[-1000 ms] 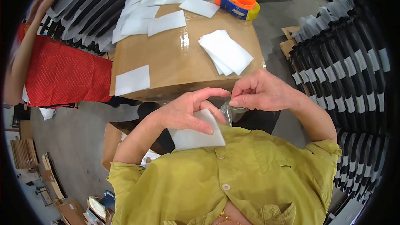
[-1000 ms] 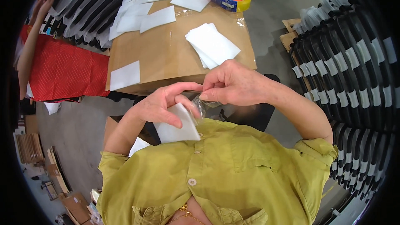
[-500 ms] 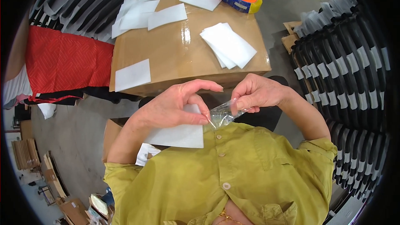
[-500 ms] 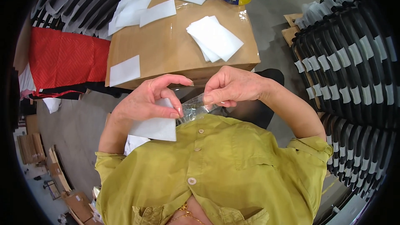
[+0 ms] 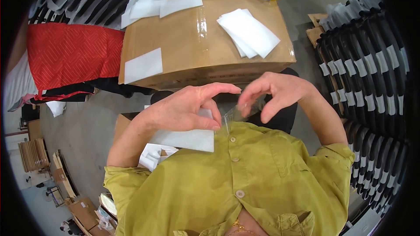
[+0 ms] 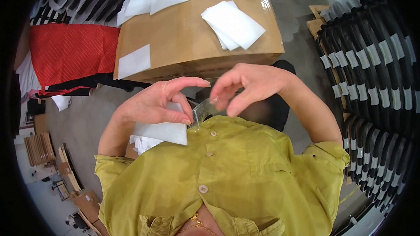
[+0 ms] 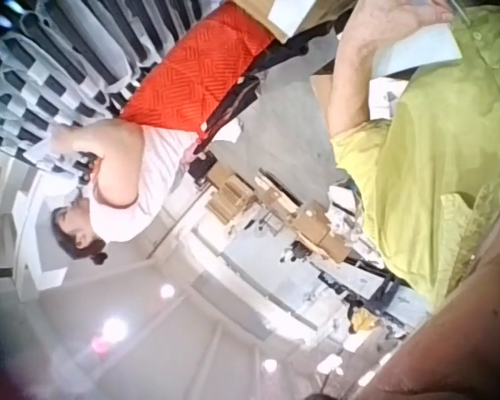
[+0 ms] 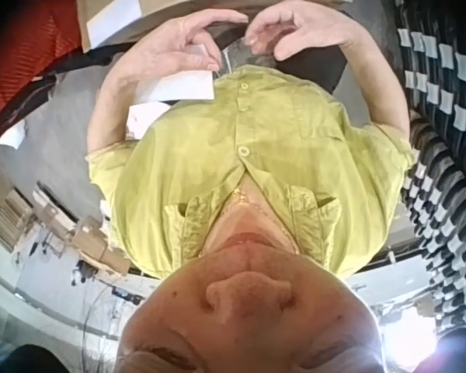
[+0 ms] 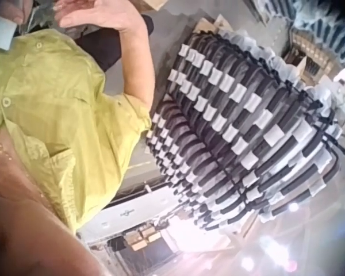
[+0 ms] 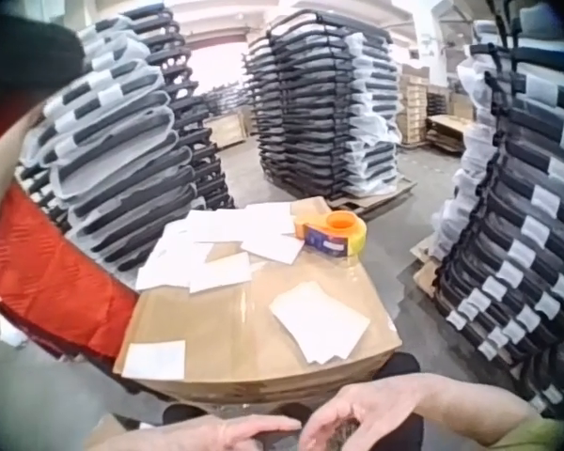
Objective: Applying adhesive tape to small white foam pads on a workbench.
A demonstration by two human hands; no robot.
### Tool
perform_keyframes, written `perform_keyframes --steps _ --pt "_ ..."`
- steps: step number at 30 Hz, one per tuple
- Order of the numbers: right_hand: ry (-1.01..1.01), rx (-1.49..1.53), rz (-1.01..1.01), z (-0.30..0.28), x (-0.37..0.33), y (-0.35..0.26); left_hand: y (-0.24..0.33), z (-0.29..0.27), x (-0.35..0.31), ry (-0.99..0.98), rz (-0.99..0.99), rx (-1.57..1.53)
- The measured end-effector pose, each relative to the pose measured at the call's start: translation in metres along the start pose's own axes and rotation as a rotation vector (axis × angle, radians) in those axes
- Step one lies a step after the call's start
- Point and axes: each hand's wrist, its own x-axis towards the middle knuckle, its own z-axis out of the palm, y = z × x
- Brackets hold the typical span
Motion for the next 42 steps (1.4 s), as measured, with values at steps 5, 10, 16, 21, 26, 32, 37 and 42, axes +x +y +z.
perform_keyframes --steps 5,10,16,21,26,32,37,42 --pt "-0.006 -0.070 -0.006 0.000 0.018 -0.010 0.012 0.002 0.008 0.011 -0.035 0.102" --pt "-0.038 -0.001 0.113 0.003 0.025 -0.008 0.008 0.001 0.009 0.043 -0.069 0.110" --pt "0.000 -0.030 0.130 0.010 0.025 -0.007 -0.003 0.001 0.006 0.047 -0.021 -0.048" --pt "0.030 -0.069 0.044 0.015 0.019 -0.008 -0.018 0.011 0.000 0.074 0.072 -0.353" --pt "0.047 -0.118 0.122 0.018 0.014 -0.009 -0.021 0.016 -0.001 0.095 0.050 -0.194" --pt "0.031 -0.145 0.177 0.019 0.016 -0.014 -0.032 0.024 0.001 0.026 0.155 -0.350" --pt "-0.019 -0.125 0.206 0.020 0.021 -0.013 -0.039 0.035 0.004 0.201 0.129 -0.339" --pt "-0.165 0.056 0.235 0.013 0.020 -0.003 -0.034 0.036 -0.003 0.204 0.130 -0.237"
